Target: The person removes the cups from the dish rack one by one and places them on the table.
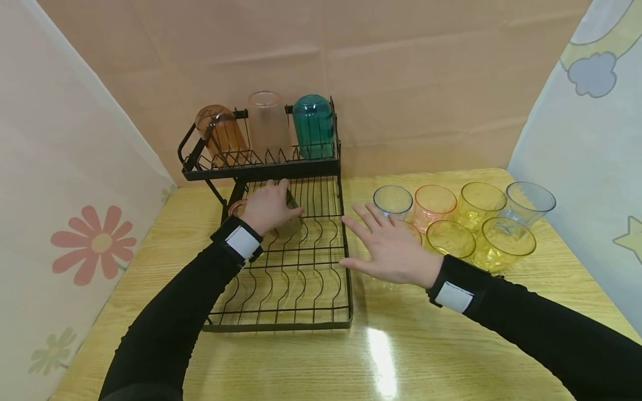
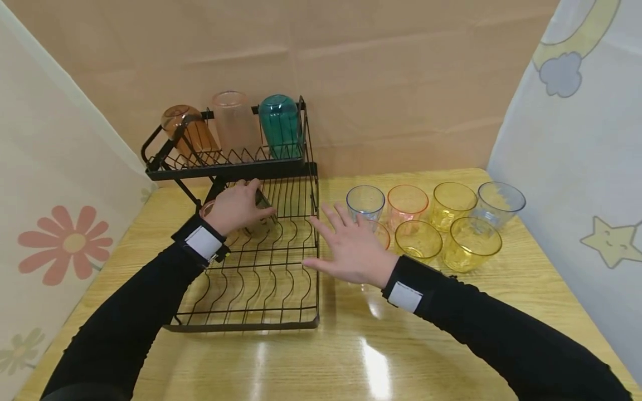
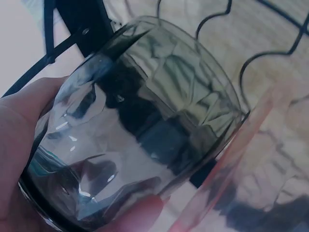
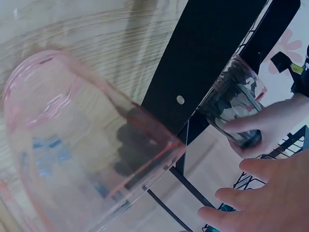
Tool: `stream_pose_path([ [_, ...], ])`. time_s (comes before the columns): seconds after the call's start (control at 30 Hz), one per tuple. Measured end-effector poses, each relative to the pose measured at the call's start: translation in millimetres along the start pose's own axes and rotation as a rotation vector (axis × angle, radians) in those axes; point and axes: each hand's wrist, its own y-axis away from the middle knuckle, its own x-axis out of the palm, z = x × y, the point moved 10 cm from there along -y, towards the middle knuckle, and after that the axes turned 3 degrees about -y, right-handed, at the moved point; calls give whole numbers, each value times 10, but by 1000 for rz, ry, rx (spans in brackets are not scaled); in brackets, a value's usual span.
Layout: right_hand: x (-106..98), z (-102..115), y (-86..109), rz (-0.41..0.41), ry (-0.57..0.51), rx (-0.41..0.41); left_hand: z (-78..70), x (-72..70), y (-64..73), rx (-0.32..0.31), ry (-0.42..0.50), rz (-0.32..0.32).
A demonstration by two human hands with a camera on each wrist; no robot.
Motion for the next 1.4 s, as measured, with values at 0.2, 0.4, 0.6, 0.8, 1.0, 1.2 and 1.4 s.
stream_pose_path([
  [0.2, 18, 60, -45, -6, -50, 15, 69, -219, 53, -23, 65, -44],
  [0.4, 61, 95, -132, -10, -159, 60, 124, -316, 135, -55, 165, -45],
  [0.6, 105, 81, -223, -53, -399, 149, 157, -388, 281, -78, 412, -121],
  [0.8, 110, 90, -307, -163, -808, 223, 159, -337, 487, -126, 741, -173],
  [1.0, 124, 86, -376, -261, -1176, 299, 48, -264, 643, -117, 1001, -240],
  [1.2, 186, 109, -413, -273, -1435, 374, -48, -135, 740, -134, 1154, -262],
  [1.4, 212, 155, -433, -271, -1603, 440, -115, -87, 801, -143, 1276, -310],
])
